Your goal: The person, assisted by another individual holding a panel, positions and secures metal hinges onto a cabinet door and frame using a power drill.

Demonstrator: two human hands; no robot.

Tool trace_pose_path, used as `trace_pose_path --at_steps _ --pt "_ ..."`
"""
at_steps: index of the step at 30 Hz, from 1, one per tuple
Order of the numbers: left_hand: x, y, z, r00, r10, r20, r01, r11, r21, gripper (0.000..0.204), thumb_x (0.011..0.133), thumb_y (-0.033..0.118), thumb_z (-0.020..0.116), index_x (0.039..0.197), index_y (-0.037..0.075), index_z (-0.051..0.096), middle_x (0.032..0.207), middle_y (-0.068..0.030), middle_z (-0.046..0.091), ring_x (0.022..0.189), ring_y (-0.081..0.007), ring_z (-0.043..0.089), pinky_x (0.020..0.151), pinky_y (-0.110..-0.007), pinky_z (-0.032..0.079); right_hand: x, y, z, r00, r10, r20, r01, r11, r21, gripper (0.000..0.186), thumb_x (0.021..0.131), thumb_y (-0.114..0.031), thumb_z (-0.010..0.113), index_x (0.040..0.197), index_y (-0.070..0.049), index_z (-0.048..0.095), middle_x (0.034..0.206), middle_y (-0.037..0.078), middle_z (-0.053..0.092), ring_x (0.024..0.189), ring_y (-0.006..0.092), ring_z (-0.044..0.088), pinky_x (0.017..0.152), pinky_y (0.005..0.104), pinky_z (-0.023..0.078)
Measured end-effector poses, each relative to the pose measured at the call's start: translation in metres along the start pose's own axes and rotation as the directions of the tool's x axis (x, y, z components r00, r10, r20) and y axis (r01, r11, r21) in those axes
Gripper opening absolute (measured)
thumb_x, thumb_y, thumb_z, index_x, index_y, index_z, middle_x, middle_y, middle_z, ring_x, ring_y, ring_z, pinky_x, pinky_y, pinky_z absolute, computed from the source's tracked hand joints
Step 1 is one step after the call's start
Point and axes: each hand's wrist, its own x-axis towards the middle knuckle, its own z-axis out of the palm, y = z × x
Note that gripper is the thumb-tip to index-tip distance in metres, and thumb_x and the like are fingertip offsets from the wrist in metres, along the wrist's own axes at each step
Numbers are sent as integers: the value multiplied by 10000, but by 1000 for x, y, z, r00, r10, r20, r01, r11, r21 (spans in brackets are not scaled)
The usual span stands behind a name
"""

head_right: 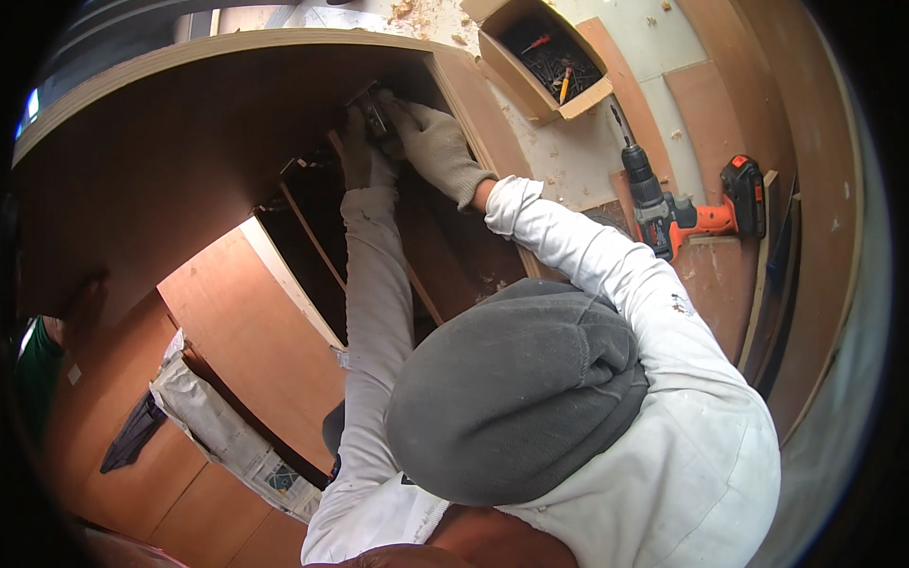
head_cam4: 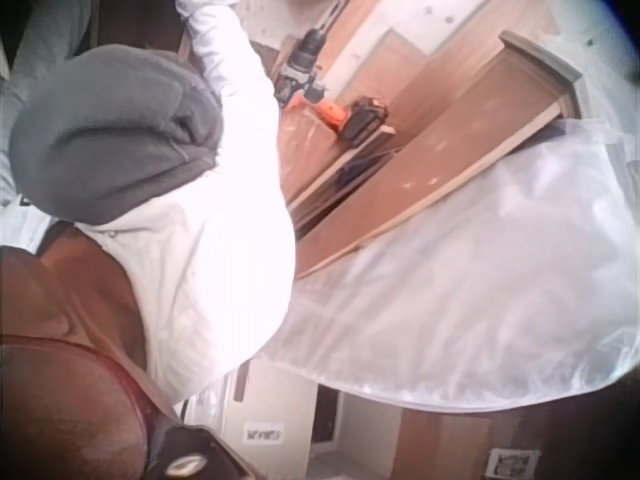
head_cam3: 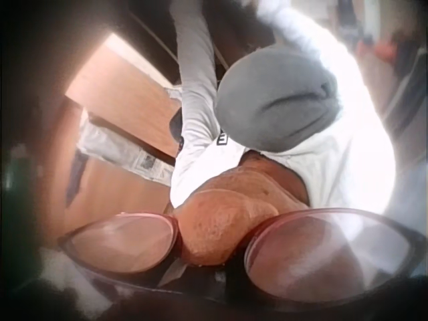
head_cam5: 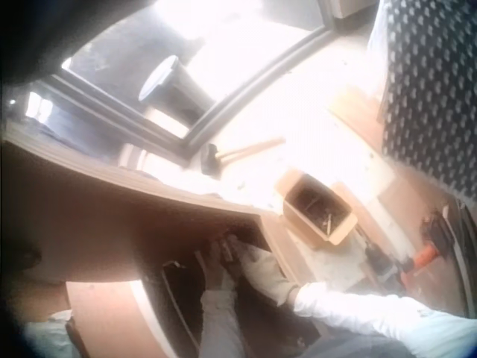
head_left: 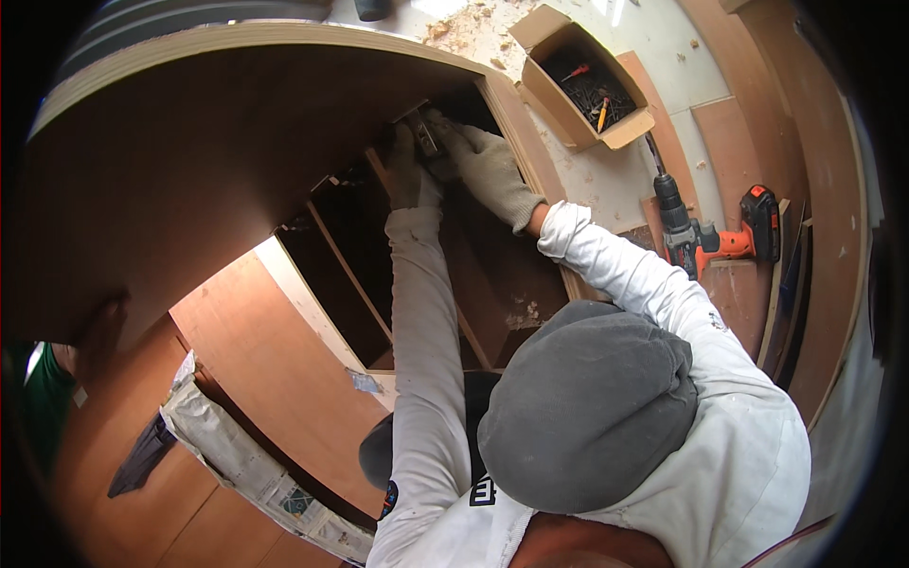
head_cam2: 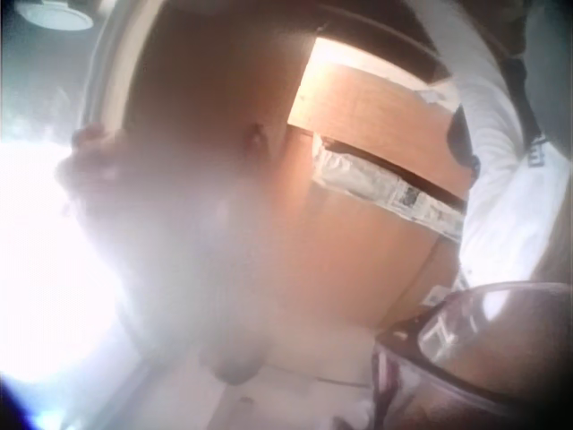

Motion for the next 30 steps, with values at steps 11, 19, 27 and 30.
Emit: trace_pose_path --at_steps 11,19,27,30 --pt "-21 -8 -19 989 146 -5 -144 980 139 240 975 187 647 1105 -5 712 958 -61 706 797 -147 660 657 -277 532 8 7 -7 968 190 166 -174 979 -110 337 1044 -283 601 1129 32 685 1010 120 743 866 197 744 806 308 590" --pt "-23 -16 -34 983 40 -180 -1 977 212 234 931 165 677 1067 -12 747 973 -94 750 763 -146 678 628 -277 518 13 -25 -10 903 223 366 -33 888 -459 267 1009 -215 622 1066 39 681 915 112 737 761 184 733 673 312 593" --pt "-37 -18 -16 974 16 -228 -31 997 -65 252 924 146 674 1131 19 743 1054 -94 743 868 -178 713 744 -290 565 12 -51 -16 927 -12 376 342 440 -830 250 1001 -192 617 1123 10 698 956 172 750 836 302 750 742 368 597" --pt "-46 -11 -9 983 -124 -138 73 942 -327 325 937 160 675 1220 0 700 1074 -97 733 913 -196 714 817 -322 581 39 -52 -32 641 -434 633 706 11 -708 273 975 -120 647 1239 -53 678 1103 211 721 968 394 720 839 434 588"
